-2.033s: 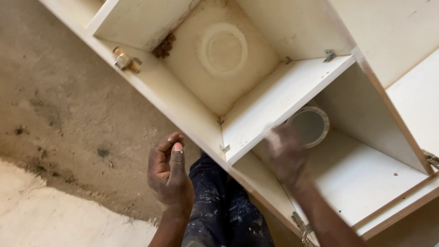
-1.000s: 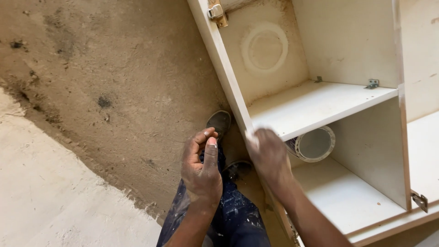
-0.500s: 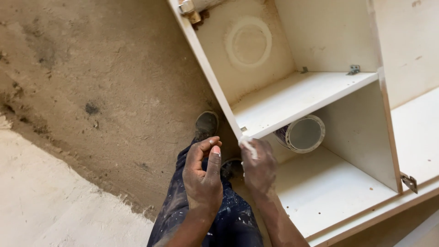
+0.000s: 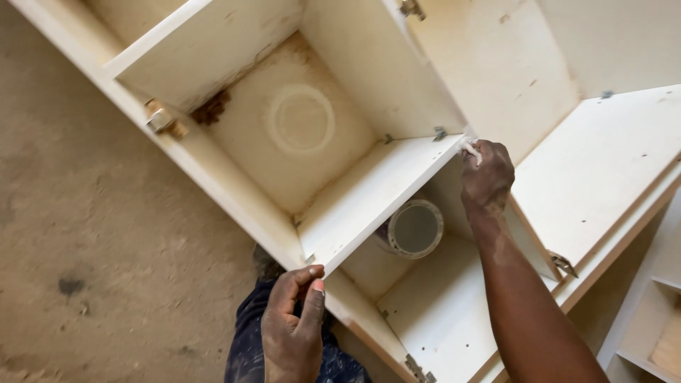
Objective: Applying paint or primer to the edges and interior surfaces of a wooden cabinet using a cloth.
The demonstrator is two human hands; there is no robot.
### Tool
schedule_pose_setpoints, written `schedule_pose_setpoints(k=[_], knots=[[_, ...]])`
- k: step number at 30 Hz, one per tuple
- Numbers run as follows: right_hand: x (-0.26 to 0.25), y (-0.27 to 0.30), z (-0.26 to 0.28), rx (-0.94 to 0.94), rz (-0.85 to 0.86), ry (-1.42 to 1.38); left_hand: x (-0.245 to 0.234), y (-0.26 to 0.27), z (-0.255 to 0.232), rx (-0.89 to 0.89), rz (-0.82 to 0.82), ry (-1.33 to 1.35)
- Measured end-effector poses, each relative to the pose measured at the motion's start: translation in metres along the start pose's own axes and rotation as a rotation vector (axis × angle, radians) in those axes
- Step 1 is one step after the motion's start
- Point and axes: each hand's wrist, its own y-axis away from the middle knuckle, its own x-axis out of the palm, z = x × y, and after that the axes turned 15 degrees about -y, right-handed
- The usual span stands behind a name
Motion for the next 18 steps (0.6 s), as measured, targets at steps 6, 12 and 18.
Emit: schedule_pose_setpoints(k=[6,12,18], knots=[[-0.017,-0.017,-0.02,0.254,-0.081,-0.005,0.024,-0.03,-0.068,-0.113,0.5,-0.24],[0.001,-0.077,0.066,0.553,-0.027,-0.53,0.054,-0.067,-0.105,0.169,0.524,-0.152],[0.011,-0.119,0.051,0.075,0.254,-0.223,0.069,-0.093,-0.136,0.168,0.531,-0.072]])
